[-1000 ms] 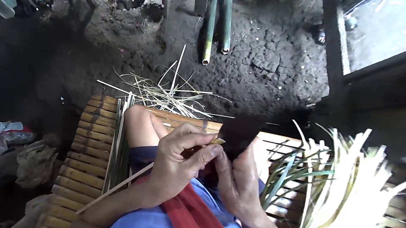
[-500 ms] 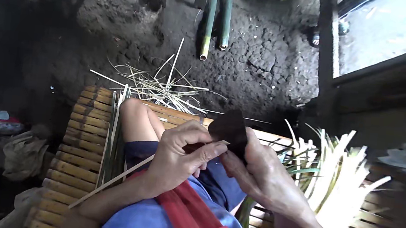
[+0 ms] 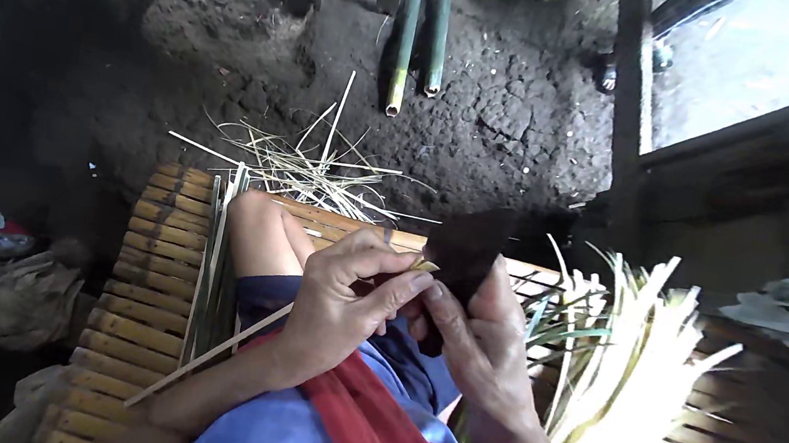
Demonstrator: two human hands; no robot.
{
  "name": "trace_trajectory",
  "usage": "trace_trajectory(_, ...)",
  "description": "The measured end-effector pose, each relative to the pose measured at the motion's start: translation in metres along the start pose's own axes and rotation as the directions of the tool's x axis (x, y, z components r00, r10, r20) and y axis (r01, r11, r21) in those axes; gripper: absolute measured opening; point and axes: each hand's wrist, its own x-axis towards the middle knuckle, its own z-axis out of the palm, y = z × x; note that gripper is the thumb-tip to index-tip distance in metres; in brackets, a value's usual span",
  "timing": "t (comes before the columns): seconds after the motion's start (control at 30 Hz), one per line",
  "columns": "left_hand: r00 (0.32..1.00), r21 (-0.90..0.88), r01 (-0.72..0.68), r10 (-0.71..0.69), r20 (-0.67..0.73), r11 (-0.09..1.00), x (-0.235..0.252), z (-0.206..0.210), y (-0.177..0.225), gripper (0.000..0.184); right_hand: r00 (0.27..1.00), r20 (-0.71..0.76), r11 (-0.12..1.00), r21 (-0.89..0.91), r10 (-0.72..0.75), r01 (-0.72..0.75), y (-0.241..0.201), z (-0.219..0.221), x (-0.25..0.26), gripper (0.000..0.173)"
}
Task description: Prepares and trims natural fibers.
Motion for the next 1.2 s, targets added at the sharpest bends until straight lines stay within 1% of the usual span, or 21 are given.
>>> trace_trajectory(0.1, 1.000, 0.038, -0.025, 0.025, 0.008, 0.999, 0.000, 0.000, -0.001, 0.008, 1.000, 0.020, 1.000, -0.019, 0.011, -0.010, -0.002, -0.005, 0.000, 0.016)
trace_trajectory(0.17, 0.999, 0.052, -0.047, 0.045, 0.024, 0.998, 0.000, -0.001, -0.001, 0.008, 0.999, 0.054, 0.997, -0.073, -0.002, 0.006, -0.003, -0.008, 0.000, 0.018)
trace_trajectory(0.27, 0.998, -0.017, 0.011, -0.010, 0.062, 1.000, -0.002, -0.004, 0.000, 0.004, 0.995, 0.100, 0.985, -0.171, -0.018, 0.035, -0.005, -0.011, 0.000, 0.019)
trace_trajectory(0.37, 0.999, 0.003, -0.002, 0.002, 0.052, 1.000, -0.002, -0.004, -0.001, 0.006, 0.992, 0.123, 0.971, -0.240, 0.015, 0.015, -0.009, -0.014, 0.002, 0.020)
trace_trajectory(0.47, 0.998, 0.023, -0.001, -0.001, 0.070, 1.000, -0.003, -0.005, -0.002, 0.005, 0.983, 0.171, 0.958, -0.286, 0.065, -0.013, -0.014, -0.021, 0.004, 0.021)
trace_trajectory(0.57, 0.994, 0.019, 0.015, -0.017, 0.109, 1.000, -0.005, -0.006, -0.002, 0.005, 0.958, 0.275, 0.938, -0.346, 0.085, 0.017, -0.021, -0.032, 0.010, 0.022)
trace_trajectory(0.63, 0.987, -0.017, 0.048, -0.045, 0.153, 0.999, -0.006, -0.008, -0.002, 0.003, 0.926, 0.367, 0.920, -0.387, 0.086, 0.068, -0.026, -0.040, 0.015, 0.023)
trace_trajectory(0.7, 0.980, -0.056, 0.093, -0.082, 0.184, 0.994, -0.006, -0.009, -0.003, 0.003, 0.898, 0.428, 0.907, -0.410, 0.101, 0.093, -0.031, -0.043, 0.020, 0.021)
trace_trajectory(0.77, 0.972, -0.130, 0.148, -0.119, 0.204, 0.981, -0.006, -0.010, -0.005, 0.003, 0.869, 0.476, 0.931, -0.362, 0.135, 0.053, -0.030, -0.045, 0.024, 0.020)
trace_trajectory(0.8, 0.966, -0.199, 0.178, -0.132, 0.224, 0.964, -0.006, -0.012, -0.007, 0.003, 0.856, 0.494, 0.945, -0.327, 0.153, 0.021, -0.028, -0.046, 0.027, 0.023)
trace_trajectory(0.83, 0.954, -0.289, 0.205, -0.125, 0.273, 0.935, -0.004, -0.015, -0.012, 0.004, 0.857, 0.491, 0.948, -0.318, 0.158, 0.007, -0.026, -0.047, 0.028, 0.032)
trace_trajectory(0.87, 0.935, -0.368, 0.215, -0.082, 0.345, 0.905, -0.001, -0.019, -0.020, 0.011, 0.875, 0.465, 0.941, -0.336, 0.133, 0.035, -0.023, -0.046, 0.029, 0.044)
trace_trajectory(0.9, 0.917, -0.401, 0.185, -0.011, 0.399, 0.897, 0.005, -0.022, -0.028, 0.028, 0.910, 0.407, 0.927, -0.364, 0.075, 0.087, -0.019, -0.042, 0.030, 0.049)
trace_trajectory(0.93, 0.914, -0.391, 0.126, 0.046, 0.402, 0.912, 0.011, -0.022, -0.036, 0.045, 0.945, 0.326, 0.913, -0.381, -0.014, 0.145, -0.012, -0.036, 0.031, 0.050)
trace_trajectory(0.97, 0.934, -0.360, 0.075, 0.061, 0.353, 0.930, 0.017, -0.021, -0.041, 0.056, 0.961, 0.252, 0.900, -0.381, -0.117, 0.210, -0.006, -0.027, 0.032, 0.047)
trace_trajectory(1.0, 0.959, -0.342, 0.060, 0.041, 0.281, 0.938, 0.023, -0.016, -0.043, 0.058, 0.955, 0.204, 0.888, -0.367, -0.214, 0.277, 0.000, -0.020, 0.034, 0.042)
trace_trajectory(1.03, 0.977, -0.367, 0.085, -0.005, 0.213, 0.926, 0.029, -0.008, -0.043, 0.055, 0.943, 0.172, 0.880, -0.343, -0.285, 0.328, 0.005, -0.013, 0.037, 0.038)
trace_trajectory(1.07, 0.985, -0.453, 0.136, -0.070, 0.160, 0.881, 0.034, 0.002, -0.041, 0.052, 0.934, 0.150, 0.885, -0.301, -0.325, 0.356, 0.011, -0.007, 0.038, 0.037)
trace_trajectory(1.1, 0.981, -0.562, 0.188, -0.129, 0.144, 0.806, 0.036, 0.010, -0.039, 0.053, 0.934, 0.134, 0.899, -0.256, -0.332, 0.356, 0.015, -0.003, 0.038, 0.037)
trace_trajectory(1.13, 0.975, -0.654, 0.221, -0.185, 0.125, 0.724, 0.035, 0.017, -0.038, 0.054, 0.942, 0.113, 0.919, -0.210, -0.316, 0.334, 0.018, -0.001, 0.036, 0.038)
trace_trajectory(1.2, 0.958, -0.801, 0.227, -0.275, 0.081, 0.554, 0.033, 0.020, -0.044, 0.058, 0.965, 0.046, 0.955, -0.139, -0.257, 0.261, 0.018, -0.003, 0.026, 0.040)
